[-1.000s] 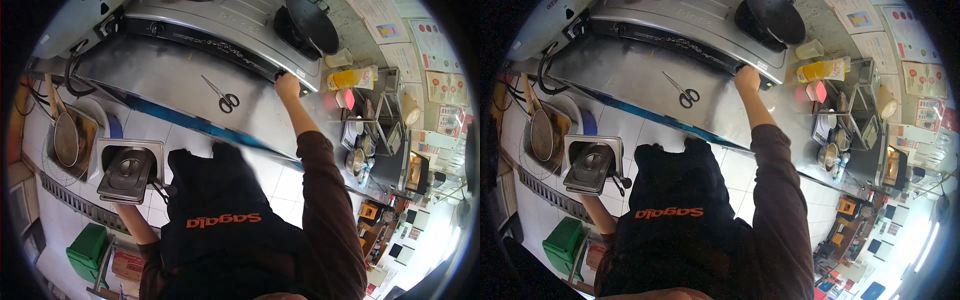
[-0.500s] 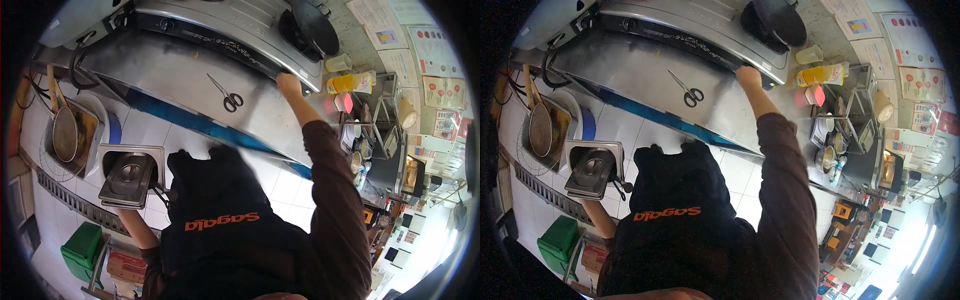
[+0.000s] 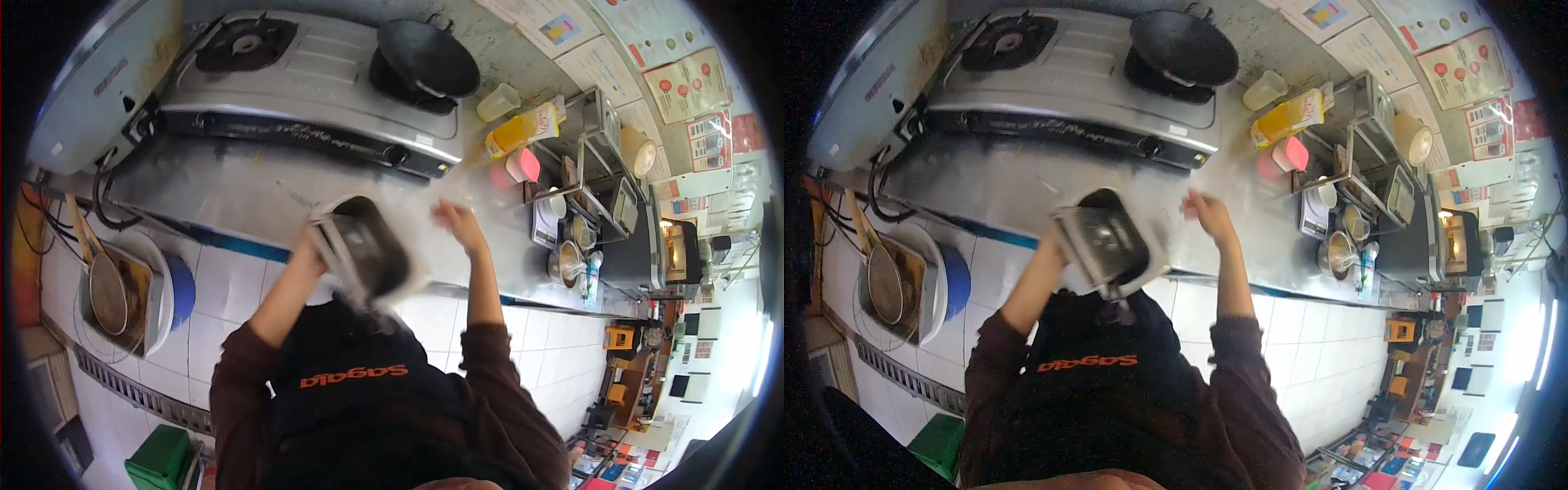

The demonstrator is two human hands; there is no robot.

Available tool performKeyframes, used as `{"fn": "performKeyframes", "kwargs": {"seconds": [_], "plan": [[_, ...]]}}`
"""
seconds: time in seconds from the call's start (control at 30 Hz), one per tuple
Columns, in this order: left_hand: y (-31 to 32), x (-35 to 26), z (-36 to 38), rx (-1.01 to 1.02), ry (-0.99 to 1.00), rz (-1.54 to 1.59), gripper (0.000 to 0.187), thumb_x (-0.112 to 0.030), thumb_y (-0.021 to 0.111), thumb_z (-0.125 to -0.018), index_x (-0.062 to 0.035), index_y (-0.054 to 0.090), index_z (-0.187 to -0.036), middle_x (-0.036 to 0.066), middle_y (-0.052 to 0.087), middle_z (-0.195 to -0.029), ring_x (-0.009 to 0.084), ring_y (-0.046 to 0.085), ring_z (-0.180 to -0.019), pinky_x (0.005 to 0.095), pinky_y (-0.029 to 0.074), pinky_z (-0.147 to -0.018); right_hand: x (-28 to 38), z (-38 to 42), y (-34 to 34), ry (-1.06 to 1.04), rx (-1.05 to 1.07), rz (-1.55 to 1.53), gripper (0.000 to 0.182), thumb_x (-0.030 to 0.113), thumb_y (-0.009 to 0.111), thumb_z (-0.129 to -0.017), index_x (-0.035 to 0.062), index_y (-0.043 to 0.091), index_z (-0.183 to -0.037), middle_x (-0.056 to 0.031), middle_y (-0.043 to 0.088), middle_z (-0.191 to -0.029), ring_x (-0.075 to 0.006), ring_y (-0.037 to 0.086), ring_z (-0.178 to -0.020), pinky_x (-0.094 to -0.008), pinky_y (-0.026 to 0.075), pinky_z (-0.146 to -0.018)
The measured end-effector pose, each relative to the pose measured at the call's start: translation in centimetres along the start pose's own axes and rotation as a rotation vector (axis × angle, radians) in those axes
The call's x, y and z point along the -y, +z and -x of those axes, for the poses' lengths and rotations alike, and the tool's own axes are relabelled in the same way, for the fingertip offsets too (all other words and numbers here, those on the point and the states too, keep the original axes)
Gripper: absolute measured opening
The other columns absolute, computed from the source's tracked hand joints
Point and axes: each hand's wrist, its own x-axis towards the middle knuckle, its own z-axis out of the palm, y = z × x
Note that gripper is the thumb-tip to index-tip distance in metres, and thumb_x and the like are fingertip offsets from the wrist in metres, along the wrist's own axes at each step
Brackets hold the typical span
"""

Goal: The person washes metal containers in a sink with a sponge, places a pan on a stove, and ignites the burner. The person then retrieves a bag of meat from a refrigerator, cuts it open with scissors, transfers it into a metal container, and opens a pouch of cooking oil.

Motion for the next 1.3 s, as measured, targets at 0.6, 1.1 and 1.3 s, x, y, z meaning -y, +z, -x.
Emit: {"fn": "performKeyframes", "kwargs": {"seconds": [0.6, 1.1, 1.3], "plan": [[24.8, 14.4, -16.6, 0.266, -0.204, -0.490, 0.035, -0.018, 0.053, -0.074, -0.0082, 0.045, -0.107, 0.007, 0.046, -0.105, 0.0209, 0.045, -0.098, 0.0497, 0.032, -0.088, -16.1, 4.6, -22.8, 0.099, -0.422, 0.338, 0.052, 0.042, 0.040, -0.086, -0.0050, 0.056, -0.100, -0.0173, 0.061, -0.091, -0.0240, 0.058, -0.086, -0.0350, 0.042, -0.077], [7.3, 1.5, -19.4, -0.065, 0.321, 0.547, 0.040, -0.040, 0.056, -0.068, -0.0099, 0.048, -0.094, 0.002, 0.050, -0.092, 0.0157, 0.043, -0.089, 0.0296, 0.029, -0.080, 4.5, -11.6, 7.3, -0.129, -0.242, 0.757, 0.032, 0.032, 0.057, -0.076, 0.0007, 0.061, -0.072, -0.0227, 0.060, -0.075, -0.0371, 0.059, -0.071, -0.0426, 0.047, -0.064], [6.6, 1.0, -17.2, -0.052, 0.279, 0.431, 0.042, -0.042, 0.057, -0.077, -0.0125, 0.051, -0.106, -0.004, 0.050, -0.102, 0.0109, 0.042, -0.093, 0.0244, 0.027, -0.084, 6.6, -9.7, 9.0, -0.070, -0.330, 0.808, 0.028, 0.026, 0.055, -0.076, -0.0007, 0.061, -0.068, -0.0228, 0.060, -0.073, -0.0368, 0.059, -0.071, -0.0427, 0.048, -0.063]]}}
